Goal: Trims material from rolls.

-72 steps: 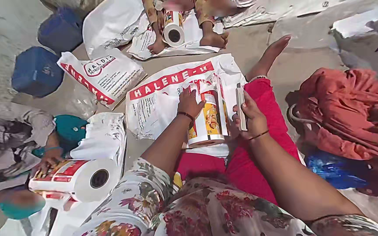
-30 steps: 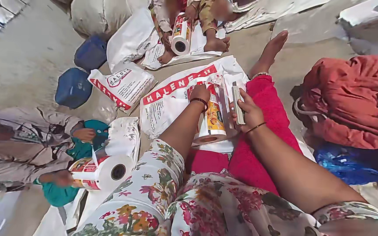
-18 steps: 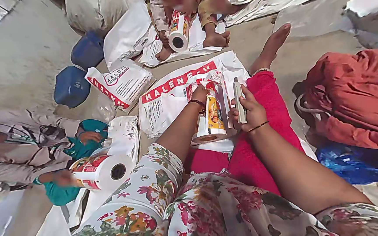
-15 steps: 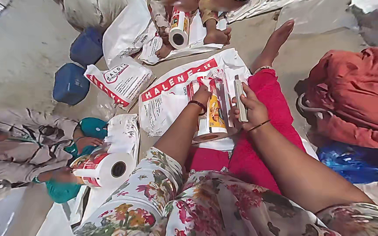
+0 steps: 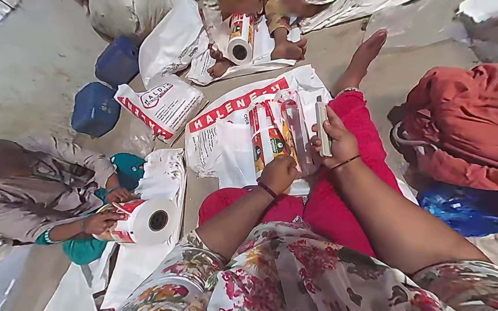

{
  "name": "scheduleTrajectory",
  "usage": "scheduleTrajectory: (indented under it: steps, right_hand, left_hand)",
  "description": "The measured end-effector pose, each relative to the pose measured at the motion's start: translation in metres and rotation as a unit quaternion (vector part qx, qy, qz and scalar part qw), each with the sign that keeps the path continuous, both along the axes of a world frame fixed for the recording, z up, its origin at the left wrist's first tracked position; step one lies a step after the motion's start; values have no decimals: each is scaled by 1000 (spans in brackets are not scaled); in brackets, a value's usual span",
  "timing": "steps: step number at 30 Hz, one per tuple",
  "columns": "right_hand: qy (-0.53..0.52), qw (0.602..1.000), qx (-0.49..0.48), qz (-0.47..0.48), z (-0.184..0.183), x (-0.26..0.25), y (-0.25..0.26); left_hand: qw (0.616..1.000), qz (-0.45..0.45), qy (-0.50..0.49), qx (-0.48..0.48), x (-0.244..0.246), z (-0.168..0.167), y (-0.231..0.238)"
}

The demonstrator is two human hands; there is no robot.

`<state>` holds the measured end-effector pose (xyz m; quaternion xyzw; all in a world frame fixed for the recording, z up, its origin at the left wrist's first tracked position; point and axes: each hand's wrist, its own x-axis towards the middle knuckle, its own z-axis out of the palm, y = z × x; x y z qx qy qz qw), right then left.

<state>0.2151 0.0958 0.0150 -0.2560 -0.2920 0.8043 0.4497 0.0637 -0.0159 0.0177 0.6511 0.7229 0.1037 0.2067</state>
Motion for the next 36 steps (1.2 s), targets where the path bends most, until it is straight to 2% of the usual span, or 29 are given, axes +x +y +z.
scheduleTrajectory:
  steps: [2,4,6,8,10,14,18,26,29,32,36]
  right_hand:
    - [9,1000,-2,2,1,6,-4]
    - [16,1000,-6,1,2,11,-7]
    - [12,1000,-17,-9,2,15,-6]
    - [16,999,-26,-18,2,16,-5]
    - [25,999,-29,-15,2,16,-6]
    - [49,999,-21,11,5,17,-15]
    - [62,998,-25,20,13,17,-17]
    - [114,992,-59,23,12,20,-9]
    - [131,988,-78,24,12,22,-4]
    - [151,985,-72,37,11,21,0]
    - [138,988,-60,44,8,19,2]
  left_hand:
    - [990,-2,25,137,-11,3,-1]
    - [985,34,29,166,-22,18,3]
    - [989,70,79,99,-39,26,15]
    - [988,70,134,5,-61,18,33]
    - [984,61,161,-36,-74,6,41]
    - [985,30,166,-20,-79,-1,62]
    - [978,-4,199,-55,-82,0,100]
    - [961,76,232,-131,-78,8,163]
    - [962,106,226,-110,-80,5,182]
    - [961,179,184,-98,-98,3,200]
    - [957,213,187,-62,-113,-3,207]
